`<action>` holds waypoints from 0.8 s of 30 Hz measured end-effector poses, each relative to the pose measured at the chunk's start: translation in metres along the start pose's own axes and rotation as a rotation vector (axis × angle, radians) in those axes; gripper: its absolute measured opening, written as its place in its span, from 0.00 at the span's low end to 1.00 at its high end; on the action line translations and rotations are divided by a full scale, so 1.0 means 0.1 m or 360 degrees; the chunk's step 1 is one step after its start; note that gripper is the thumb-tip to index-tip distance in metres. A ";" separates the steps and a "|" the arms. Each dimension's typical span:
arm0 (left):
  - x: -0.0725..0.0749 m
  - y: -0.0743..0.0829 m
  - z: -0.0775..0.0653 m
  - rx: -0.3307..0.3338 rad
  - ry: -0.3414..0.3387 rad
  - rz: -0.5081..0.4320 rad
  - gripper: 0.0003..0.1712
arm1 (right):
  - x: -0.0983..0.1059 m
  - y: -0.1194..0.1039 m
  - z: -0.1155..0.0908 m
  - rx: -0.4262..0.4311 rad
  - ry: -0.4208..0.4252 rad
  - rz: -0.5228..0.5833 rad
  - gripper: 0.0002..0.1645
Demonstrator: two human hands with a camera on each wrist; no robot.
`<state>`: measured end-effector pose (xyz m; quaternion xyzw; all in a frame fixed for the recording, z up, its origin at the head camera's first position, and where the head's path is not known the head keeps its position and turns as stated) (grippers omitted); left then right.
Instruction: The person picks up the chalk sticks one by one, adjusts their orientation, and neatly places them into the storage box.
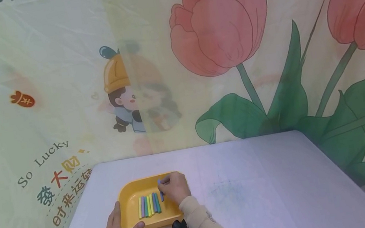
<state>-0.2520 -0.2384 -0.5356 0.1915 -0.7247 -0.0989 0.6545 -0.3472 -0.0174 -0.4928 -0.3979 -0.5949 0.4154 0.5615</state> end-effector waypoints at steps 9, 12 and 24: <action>0.00 0.01 0.00 -0.0002 -0.0011 0.0008 0.79 | -0.17 0.18 0.02 -0.0080 -0.0010 -0.0244 0.05; 0.01 0.00 0.00 -0.0011 -0.0004 0.0009 0.79 | -0.19 0.23 0.02 -0.0084 -0.0005 -0.0307 0.05; 0.01 0.01 0.00 -0.0027 0.0011 -0.0002 0.78 | -0.27 0.33 0.06 -0.0095 -0.0050 -0.0412 0.07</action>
Point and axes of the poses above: each hand's wrist, its own z-axis towards the middle knuckle, its own x-axis out of the back of the hand, y = z × x, the point moved 7 cm from there along z, towards the middle knuckle, and after that the axes turned 6 degrees about z, right-handed, at the moved point
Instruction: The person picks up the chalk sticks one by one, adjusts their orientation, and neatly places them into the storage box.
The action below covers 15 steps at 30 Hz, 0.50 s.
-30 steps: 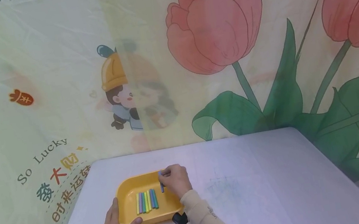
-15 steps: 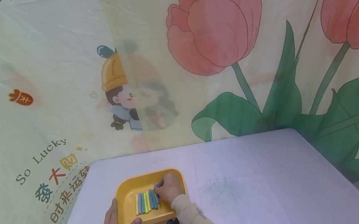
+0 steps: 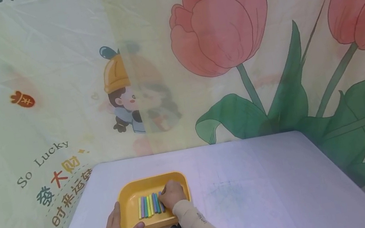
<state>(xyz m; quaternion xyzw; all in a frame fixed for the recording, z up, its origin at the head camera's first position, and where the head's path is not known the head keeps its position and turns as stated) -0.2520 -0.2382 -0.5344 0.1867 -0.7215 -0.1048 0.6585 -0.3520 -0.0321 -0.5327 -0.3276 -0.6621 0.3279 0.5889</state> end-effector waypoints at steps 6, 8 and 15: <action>0.00 0.00 0.01 0.0019 -0.0021 0.0004 0.78 | 0.01 -0.01 -0.01 0.0029 -0.0009 0.0034 0.08; -0.01 0.00 0.00 0.0032 -0.0036 0.0002 0.78 | 0.05 -0.05 -0.03 0.0057 -0.0017 0.0074 0.09; 0.00 0.00 0.00 0.0043 -0.0042 0.0019 0.79 | 0.59 -0.43 -0.21 0.0452 0.0038 0.0129 0.17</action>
Point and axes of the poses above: each hand's wrist, its own z-axis towards the middle knuckle, its own x-axis out of the back of the hand, y = z × x, the point moved 7 cm from there along z, towards the middle knuckle, and after that the axes turned 6 degrees about z, right-handed, at the moved point
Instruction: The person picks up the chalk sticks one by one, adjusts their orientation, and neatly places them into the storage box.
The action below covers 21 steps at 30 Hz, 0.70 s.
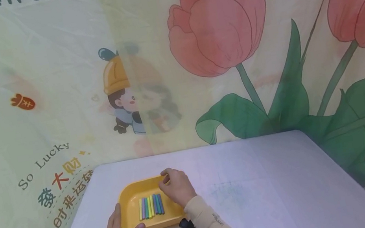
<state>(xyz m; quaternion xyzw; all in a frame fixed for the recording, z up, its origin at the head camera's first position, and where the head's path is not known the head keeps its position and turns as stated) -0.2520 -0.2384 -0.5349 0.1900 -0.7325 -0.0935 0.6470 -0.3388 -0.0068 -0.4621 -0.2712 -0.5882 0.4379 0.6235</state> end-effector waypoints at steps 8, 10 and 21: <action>0.02 -0.06 -0.01 0.0012 -0.0026 -0.0020 0.79 | 0.73 0.01 -0.31 0.0124 0.0210 -0.0129 0.26; 0.03 -0.08 0.00 0.0007 -0.0029 -0.0015 0.79 | 0.85 0.12 -0.38 0.0094 0.0272 -0.0180 0.29; 0.33 0.09 0.01 -0.0086 0.0288 0.0332 0.73 | 1.30 0.70 -0.65 0.0079 0.0435 -0.0784 0.52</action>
Point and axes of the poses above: each hand's wrist, its own z-axis towards the middle knuckle, its own x-axis out of the back of the hand, y = z × x, the point moved 7 cm from there along z, towards the middle knuckle, and after that the axes turned 6 degrees about z, right-handed, at the moved point
